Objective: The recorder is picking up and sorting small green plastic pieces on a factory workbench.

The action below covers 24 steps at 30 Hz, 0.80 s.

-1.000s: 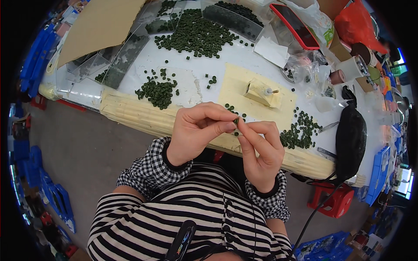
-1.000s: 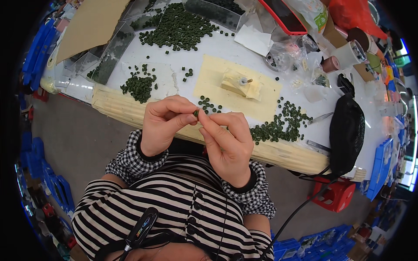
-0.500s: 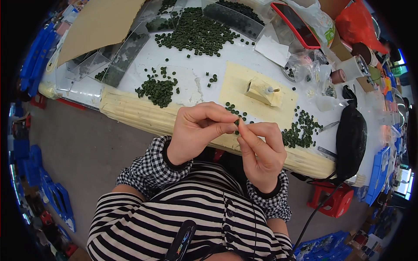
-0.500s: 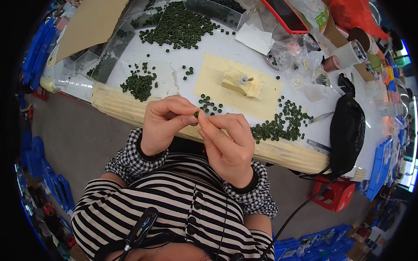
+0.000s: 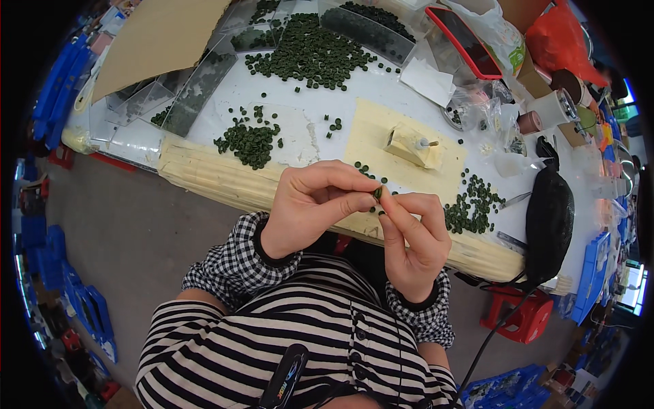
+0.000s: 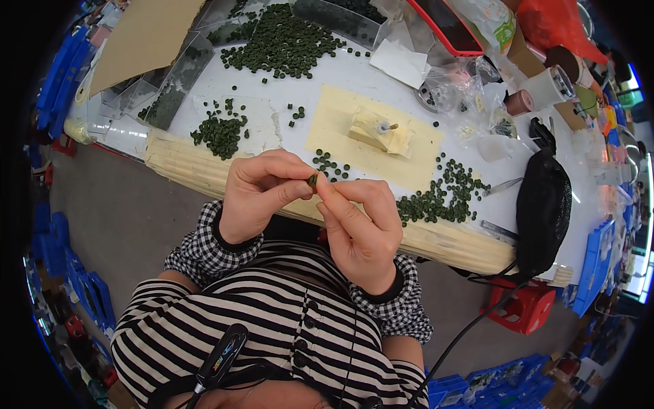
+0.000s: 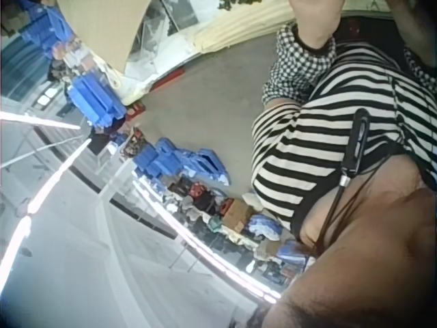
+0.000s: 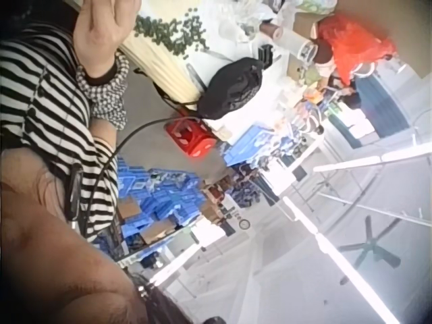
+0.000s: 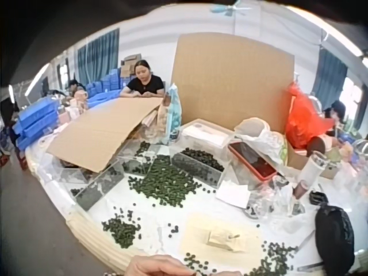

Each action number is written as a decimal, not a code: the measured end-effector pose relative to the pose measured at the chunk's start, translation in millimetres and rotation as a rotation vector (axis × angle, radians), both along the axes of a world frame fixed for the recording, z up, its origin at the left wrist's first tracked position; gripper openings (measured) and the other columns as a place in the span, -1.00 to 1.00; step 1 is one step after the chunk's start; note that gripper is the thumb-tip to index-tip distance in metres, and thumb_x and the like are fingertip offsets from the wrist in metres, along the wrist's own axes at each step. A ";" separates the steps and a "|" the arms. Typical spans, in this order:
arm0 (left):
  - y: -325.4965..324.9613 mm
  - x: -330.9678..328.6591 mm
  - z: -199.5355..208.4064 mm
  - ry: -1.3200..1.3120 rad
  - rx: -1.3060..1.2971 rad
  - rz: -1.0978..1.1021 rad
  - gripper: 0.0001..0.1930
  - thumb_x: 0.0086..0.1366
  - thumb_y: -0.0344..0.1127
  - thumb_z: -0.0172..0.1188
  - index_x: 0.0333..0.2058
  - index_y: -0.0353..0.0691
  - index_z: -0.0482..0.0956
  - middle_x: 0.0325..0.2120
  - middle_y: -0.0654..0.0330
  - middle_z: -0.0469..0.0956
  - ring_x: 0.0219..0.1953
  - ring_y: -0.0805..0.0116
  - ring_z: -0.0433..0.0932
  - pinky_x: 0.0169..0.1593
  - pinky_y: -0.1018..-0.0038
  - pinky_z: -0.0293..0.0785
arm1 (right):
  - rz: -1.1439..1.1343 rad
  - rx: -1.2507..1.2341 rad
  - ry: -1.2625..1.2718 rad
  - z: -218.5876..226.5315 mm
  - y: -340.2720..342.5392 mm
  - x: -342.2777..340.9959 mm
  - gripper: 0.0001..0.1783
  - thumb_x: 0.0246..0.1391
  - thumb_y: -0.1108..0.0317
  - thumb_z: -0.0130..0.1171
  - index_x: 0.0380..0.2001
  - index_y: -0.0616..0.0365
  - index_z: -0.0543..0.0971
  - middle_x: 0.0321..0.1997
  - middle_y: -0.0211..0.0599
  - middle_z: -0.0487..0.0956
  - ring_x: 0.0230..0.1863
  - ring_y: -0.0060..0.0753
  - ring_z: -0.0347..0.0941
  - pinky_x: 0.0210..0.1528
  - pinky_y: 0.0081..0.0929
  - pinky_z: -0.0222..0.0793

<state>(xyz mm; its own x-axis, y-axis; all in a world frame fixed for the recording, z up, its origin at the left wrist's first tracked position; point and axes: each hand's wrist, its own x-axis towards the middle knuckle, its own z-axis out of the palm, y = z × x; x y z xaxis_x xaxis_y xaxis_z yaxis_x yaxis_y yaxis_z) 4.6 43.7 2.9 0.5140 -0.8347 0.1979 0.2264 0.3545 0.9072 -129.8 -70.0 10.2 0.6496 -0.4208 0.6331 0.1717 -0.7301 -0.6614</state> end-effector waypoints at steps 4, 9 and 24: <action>0.6 0.5 -0.1 0.046 0.021 -0.007 -0.80 0.23 -0.64 0.20 -0.16 -0.42 0.63 -0.26 0.08 0.60 -0.22 0.41 0.62 -0.11 0.58 0.59 | 0.004 -0.041 -0.006 0.4 -1.3 0.9 -0.58 -0.14 0.61 0.33 -0.11 0.19 0.67 -0.32 -0.31 0.57 -0.32 -0.31 0.45 -0.26 -0.46 0.37; 1.8 -0.4 0.5 0.057 0.023 0.003 -0.81 0.23 -0.64 0.20 -0.17 -0.42 0.63 -0.29 0.08 0.61 -0.24 0.41 0.62 -0.12 0.57 0.59 | 0.013 -0.053 -0.004 1.0 -1.1 0.9 -0.58 -0.14 0.60 0.33 -0.10 0.20 0.67 -0.32 -0.31 0.58 -0.33 -0.32 0.46 -0.26 -0.46 0.38; 1.5 2.7 -0.1 -0.215 0.006 0.077 -0.80 0.20 -0.68 0.19 -0.19 -0.40 0.65 -0.28 0.06 0.60 -0.25 0.38 0.62 -0.14 0.56 0.59 | 0.051 0.023 0.028 -0.1 2.4 -1.4 -0.65 -0.03 0.62 0.27 -0.10 0.24 0.65 -0.28 -0.24 0.56 -0.28 -0.31 0.45 -0.22 -0.47 0.36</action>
